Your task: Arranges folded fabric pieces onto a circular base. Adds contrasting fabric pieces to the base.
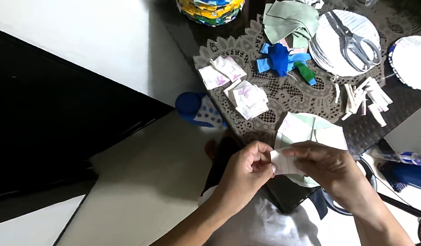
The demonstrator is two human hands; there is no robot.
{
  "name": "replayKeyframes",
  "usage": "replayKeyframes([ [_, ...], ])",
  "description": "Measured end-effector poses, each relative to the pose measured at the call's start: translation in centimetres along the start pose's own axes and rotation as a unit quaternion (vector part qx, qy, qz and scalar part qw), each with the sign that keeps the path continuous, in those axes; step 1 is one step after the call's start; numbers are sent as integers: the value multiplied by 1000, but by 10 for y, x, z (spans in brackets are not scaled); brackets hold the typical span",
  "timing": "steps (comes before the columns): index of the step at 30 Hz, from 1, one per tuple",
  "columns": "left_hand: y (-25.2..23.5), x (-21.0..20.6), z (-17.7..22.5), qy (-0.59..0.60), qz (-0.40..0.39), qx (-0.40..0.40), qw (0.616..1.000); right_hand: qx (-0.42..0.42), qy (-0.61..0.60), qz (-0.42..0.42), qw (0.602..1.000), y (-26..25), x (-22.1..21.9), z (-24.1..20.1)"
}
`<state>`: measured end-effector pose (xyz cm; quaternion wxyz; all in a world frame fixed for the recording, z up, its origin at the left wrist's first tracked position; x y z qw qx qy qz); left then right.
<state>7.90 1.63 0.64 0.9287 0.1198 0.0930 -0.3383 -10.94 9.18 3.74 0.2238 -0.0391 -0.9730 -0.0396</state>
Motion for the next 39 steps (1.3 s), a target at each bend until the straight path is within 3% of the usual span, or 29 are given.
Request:
replayKeyframes([
  [4, 12, -5, -4, -101, -5, -1, 995, 21, 103, -5, 994, 18, -3, -1],
  [10, 24, -13, -13, -206, 0, -47, 977, 60, 117, 0, 991, 34, -8, 6],
  [22, 17, 4, -16, -264, 73, -103, 956, 15, 189, 46, 981, 6, -8, 14],
  [39, 21, 15, -26, -392, 87, -227, 887, -19, 184, 57, 981, 9, -7, 14],
])
Point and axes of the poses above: each hand's wrist, its own y-axis away from the middle knuckle, its own x-axis out of the back of the hand, z = x × y, the point moved 2 cm from there along -y, towards the middle knuckle, and after that the axes turned 9 degrees about y, right-handed, at the moved point
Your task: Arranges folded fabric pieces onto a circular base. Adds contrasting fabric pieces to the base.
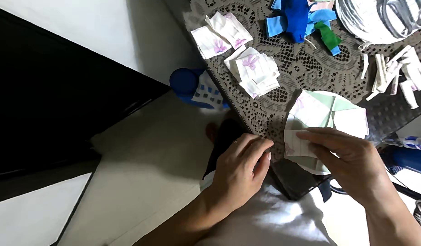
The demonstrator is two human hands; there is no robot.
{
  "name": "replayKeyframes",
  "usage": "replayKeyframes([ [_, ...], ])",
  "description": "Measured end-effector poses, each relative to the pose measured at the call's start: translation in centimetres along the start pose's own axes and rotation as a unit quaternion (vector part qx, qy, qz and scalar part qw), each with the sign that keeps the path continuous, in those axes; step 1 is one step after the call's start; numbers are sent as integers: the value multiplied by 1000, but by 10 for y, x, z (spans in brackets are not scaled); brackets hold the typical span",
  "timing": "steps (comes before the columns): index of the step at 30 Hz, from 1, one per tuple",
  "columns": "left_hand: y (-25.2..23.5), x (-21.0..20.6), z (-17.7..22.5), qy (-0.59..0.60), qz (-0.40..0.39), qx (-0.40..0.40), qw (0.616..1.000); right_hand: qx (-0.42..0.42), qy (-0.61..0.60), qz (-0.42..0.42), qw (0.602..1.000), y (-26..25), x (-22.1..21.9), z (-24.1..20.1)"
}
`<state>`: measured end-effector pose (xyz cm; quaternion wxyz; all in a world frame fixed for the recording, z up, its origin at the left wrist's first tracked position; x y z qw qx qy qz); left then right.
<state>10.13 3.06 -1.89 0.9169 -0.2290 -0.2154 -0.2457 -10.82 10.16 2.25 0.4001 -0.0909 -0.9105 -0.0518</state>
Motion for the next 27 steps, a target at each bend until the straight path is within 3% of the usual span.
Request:
replayKeyframes([
  [7, 3, -2, -3, -39, -3, -47, 998, -6, 22, -1, 1000, -2, 2, -1],
  [17, 8, -11, -3, -102, -108, -149, 978, 9, 43, 3, 999, -2, 1, -4],
  [27, 7, -16, -7, -111, -132, -148, 974, 12, 57, 5, 998, -2, 1, -6],
])
Point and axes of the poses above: each hand's wrist, its own y-axis away from the middle knuckle, its own x-axis out of the back of the hand, z = x × y, the point moved 2 cm from there along -y, towards the middle knuckle, and after that the axes turned 9 degrees about y, right-handed, at the moved point
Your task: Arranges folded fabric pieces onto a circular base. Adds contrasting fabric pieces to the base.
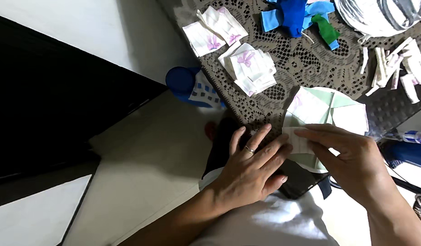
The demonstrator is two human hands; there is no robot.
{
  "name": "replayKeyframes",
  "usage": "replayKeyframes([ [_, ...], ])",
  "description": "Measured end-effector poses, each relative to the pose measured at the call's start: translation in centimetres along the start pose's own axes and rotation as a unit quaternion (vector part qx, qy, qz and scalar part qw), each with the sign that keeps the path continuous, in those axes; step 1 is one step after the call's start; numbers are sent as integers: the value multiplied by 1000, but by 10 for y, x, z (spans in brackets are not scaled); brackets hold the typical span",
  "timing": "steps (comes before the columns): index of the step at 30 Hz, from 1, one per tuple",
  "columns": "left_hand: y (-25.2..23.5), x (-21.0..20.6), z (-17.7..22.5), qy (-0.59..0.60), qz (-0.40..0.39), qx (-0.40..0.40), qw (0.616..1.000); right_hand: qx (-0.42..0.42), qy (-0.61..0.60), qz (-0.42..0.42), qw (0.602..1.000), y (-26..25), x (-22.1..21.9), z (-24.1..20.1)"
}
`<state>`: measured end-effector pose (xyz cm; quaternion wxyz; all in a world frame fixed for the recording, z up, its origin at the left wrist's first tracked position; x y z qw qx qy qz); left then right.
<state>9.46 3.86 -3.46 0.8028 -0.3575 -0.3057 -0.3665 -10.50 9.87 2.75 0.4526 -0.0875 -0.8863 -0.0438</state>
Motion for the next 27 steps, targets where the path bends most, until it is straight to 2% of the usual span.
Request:
replayKeyframes([
  [4, 0, 0, -1, -1, -5, 1, 1000, 5, 12, 4, 1000, 0, 0, -1],
  [8, 0, 0, 0, -4, -4, 4, 1000, 33, 158, 73, 984, 5, 6, -1],
  [10, 1, -1, -1, -5, -1, 2, 1000, 21, 205, 109, 972, 10, 13, 1],
  [13, 1, -2, -1, -6, 1, 2, 1000, 5, 201, 141, 969, 17, 13, 1],
  [19, 0, -1, -2, -10, -9, -1, 1000, 16, 222, 120, 968, 14, -7, 8],
  [23, -1, -1, -1, -12, -8, -2, 1000, 20, 196, 153, 968, 16, 0, 7],
  [27, -1, -2, -2, -7, -5, -1, 1000, 24, 214, 115, 970, 16, -5, 11],
])
Point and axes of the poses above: each hand's wrist, its own y-axis away from the middle knuckle, its own x-axis out of the back of the hand, z = x × y, the point moved 2 cm from there along -y, towards the middle knuckle, and after that the axes turned 9 degrees about y, right-handed, at the moved point
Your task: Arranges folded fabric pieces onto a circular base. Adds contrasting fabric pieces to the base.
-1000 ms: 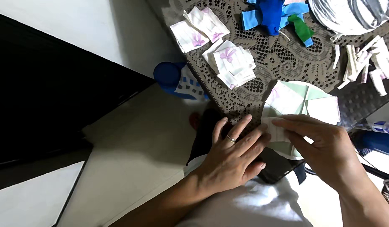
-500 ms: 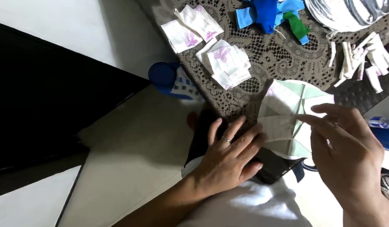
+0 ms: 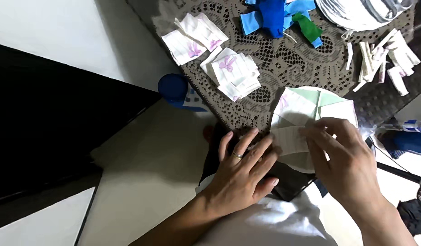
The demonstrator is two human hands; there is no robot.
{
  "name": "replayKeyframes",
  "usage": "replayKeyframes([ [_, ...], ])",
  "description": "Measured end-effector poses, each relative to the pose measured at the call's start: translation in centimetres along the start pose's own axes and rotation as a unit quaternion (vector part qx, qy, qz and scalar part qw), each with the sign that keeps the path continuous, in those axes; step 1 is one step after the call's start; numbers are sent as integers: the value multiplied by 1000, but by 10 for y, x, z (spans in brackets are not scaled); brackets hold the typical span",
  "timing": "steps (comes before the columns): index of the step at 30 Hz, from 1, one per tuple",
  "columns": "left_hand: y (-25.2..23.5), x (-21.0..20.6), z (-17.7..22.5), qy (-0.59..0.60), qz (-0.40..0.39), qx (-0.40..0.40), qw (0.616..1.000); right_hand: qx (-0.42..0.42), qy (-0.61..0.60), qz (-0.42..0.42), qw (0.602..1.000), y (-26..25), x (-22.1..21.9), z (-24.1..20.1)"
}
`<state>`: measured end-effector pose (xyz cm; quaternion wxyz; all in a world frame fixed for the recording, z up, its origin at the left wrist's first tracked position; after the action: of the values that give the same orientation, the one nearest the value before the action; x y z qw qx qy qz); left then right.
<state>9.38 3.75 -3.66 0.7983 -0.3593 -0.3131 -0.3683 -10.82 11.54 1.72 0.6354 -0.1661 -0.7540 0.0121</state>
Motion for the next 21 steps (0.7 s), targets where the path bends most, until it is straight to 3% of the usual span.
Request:
replayKeyframes([
  [7, 1, 3, -5, 17, -7, 5, 1000, -73, -107, 55, 990, 7, 19, 37],
  [14, -20, 21, -10, 102, 83, 25, 991, -190, -169, 112, 961, 39, 18, 93],
  [17, -56, 21, 10, 70, 38, 20, 997, -205, -200, 127, 949, 44, 15, 98],
  [21, -101, -13, 40, 11, -69, 28, 997, -193, -208, 146, 948, 42, 12, 92],
])
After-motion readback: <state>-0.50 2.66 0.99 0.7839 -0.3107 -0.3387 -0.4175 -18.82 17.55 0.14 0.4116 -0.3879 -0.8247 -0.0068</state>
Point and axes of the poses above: each hand's wrist, its own y-axis away from the middle knuckle, its own x-axis out of the back of the hand, z = x × y, the point moved 2 cm from there along -y, towards the middle knuckle, and after that the axes turned 9 degrees about y, right-handed, at the moved point
